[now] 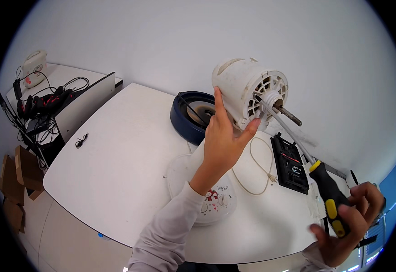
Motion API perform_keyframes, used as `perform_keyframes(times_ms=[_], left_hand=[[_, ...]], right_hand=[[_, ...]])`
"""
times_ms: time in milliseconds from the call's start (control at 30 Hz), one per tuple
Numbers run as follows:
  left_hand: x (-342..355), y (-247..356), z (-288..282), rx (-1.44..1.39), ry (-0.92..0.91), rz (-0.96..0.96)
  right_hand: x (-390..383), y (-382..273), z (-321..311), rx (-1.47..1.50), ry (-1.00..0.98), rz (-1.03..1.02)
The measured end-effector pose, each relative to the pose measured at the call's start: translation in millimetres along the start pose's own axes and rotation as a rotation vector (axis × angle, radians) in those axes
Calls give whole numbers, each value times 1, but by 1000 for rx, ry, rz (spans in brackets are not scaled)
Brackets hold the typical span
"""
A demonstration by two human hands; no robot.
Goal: The person uses a screwdriver to tighten screws on the internal motor housing of a disassembled white fan. They repeatedly rotate the fan head to access different screw locations and tighten them. The fan remains disassembled on the table throughout the clip.
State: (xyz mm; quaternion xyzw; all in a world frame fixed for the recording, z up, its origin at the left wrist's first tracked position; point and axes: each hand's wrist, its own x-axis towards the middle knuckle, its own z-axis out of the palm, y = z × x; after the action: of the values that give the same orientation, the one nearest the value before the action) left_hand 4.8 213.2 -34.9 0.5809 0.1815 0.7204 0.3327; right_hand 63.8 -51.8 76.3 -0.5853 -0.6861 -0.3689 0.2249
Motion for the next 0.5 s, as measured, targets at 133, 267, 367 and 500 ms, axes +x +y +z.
perform_keyframes(times_ms=[133,267,367,500], left_hand=[[-3,-1,12,-58,-25,-9],[-1,-1,2,3,-4,-3],[-1,-1,2,1,1,3],[-2,0,7,-32,-6,-16]], right_hand=[[-7,9,-4,-38,-14,-73],[-4,5,-6,-144,27,6],[-2,17,0,-201,183,87],[-2,13,2,-88,91,-2]])
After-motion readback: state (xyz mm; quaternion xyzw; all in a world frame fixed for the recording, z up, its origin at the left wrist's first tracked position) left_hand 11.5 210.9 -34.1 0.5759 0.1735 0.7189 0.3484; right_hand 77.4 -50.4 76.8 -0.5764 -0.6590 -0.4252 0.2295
